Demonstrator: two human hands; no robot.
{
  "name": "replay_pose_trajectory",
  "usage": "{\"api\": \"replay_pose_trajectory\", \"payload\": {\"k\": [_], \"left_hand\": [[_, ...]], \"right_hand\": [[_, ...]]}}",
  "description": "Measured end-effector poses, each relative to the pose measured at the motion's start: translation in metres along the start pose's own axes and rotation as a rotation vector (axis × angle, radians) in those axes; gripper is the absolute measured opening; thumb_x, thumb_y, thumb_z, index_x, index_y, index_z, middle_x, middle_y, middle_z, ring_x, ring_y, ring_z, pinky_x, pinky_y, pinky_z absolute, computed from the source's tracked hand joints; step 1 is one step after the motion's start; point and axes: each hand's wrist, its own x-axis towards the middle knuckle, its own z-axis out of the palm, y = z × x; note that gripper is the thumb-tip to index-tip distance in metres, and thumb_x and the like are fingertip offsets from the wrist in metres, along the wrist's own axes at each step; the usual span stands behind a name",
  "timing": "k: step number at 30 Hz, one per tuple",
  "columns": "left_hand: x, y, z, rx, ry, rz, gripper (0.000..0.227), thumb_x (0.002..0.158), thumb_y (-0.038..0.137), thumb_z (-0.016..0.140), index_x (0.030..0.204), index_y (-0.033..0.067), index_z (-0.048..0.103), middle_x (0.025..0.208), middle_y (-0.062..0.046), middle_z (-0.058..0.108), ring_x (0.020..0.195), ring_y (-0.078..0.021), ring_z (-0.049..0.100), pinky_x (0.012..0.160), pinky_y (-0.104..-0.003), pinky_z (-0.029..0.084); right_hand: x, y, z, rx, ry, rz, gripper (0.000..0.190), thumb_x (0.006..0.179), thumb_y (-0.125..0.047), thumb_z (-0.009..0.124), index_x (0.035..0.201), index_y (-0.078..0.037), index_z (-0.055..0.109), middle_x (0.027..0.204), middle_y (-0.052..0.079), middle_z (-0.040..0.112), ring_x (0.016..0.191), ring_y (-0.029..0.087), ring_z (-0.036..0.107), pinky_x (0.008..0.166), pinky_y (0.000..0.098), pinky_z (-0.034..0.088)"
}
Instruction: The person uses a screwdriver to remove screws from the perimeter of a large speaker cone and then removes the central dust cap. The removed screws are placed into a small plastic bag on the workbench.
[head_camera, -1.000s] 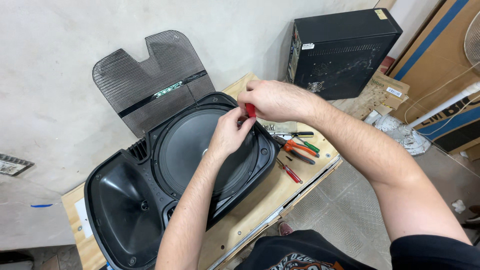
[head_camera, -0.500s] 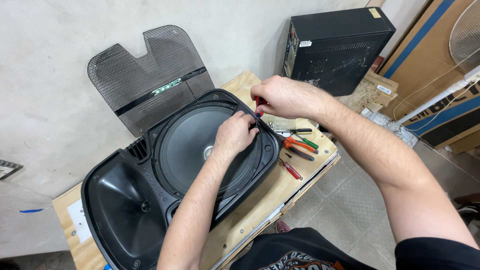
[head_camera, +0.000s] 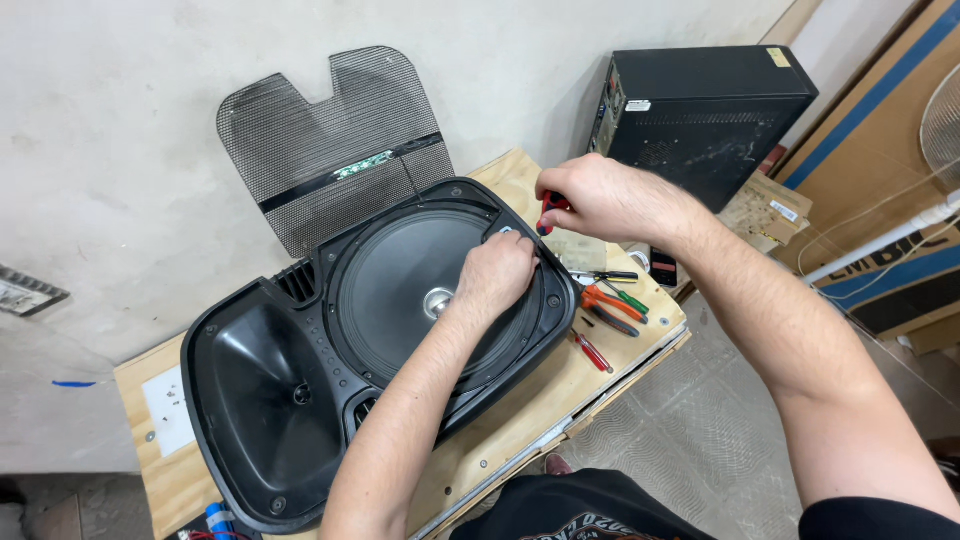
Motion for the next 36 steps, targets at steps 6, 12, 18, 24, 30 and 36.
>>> {"api": "replay_pose_trajectory", "payload": {"k": [6,12,18,24,30,36], "left_hand": [[-0.003,0.004,0.009,0.025,0.111,0.057,0.015,0.095,0.02,0.064,0.097,0.009,0.074,0.088,-0.006,0.066,0.094,-0.0284,0.077,0.071,-0.041,0.067],[0.003,0.0,0.038,0.117,0.226,0.07,0.014,0.093,0.022,0.063,0.092,0.0108,0.071,0.083,-0.005,0.064,0.088,-0.0264,0.076,0.067,-0.038,0.065],[0.001,0.003,-0.012,0.012,0.068,-0.018,0.021,0.087,0.02,0.065,0.099,0.0053,0.074,0.086,-0.01,0.067,0.086,-0.032,0.078,0.068,-0.044,0.066],[-0.02,-0.032,-0.046,-0.04,-0.274,-0.197,0.026,0.083,0.016,0.069,0.103,0.004,0.081,0.089,-0.011,0.075,0.088,-0.0332,0.081,0.073,-0.047,0.068],[-0.022,-0.055,-0.063,-0.146,-0.324,-0.362,0.019,0.096,0.018,0.07,0.107,0.0111,0.084,0.101,-0.015,0.08,0.101,-0.0414,0.083,0.084,-0.054,0.069],[0.02,-0.08,-0.045,-0.501,0.125,-0.313,0.022,0.111,0.015,0.064,0.127,0.0148,0.079,0.112,-0.015,0.078,0.117,-0.0415,0.078,0.102,-0.052,0.065]], "right_hand": [[0.004,-0.002,-0.002,-0.021,-0.024,0.023,0.033,0.106,-0.034,0.077,0.127,-0.008,0.074,0.114,0.019,0.081,0.112,0.042,0.082,0.091,0.0519,0.068],[0.007,0.004,-0.002,0.0,-0.031,0.033,0.038,0.107,-0.035,0.077,0.131,-0.005,0.075,0.114,0.023,0.081,0.113,0.044,0.081,0.091,0.0533,0.068],[-0.001,0.008,-0.012,0.046,0.005,0.027,0.038,0.107,-0.033,0.076,0.133,-0.005,0.076,0.116,0.023,0.081,0.111,0.043,0.081,0.091,0.0512,0.068],[0.017,0.016,0.0,0.082,0.054,-0.039,0.036,0.107,-0.031,0.078,0.132,-0.007,0.075,0.113,0.021,0.08,0.107,0.04,0.082,0.089,0.0499,0.068],[0.061,0.037,0.019,0.072,0.129,-0.097,0.032,0.106,-0.032,0.077,0.129,-0.01,0.076,0.109,0.017,0.08,0.102,0.036,0.082,0.09,0.0503,0.066],[0.1,0.053,0.024,0.02,0.163,-0.135,0.03,0.104,-0.033,0.076,0.127,-0.014,0.074,0.109,0.015,0.078,0.104,0.04,0.081,0.089,0.052,0.066]]}}
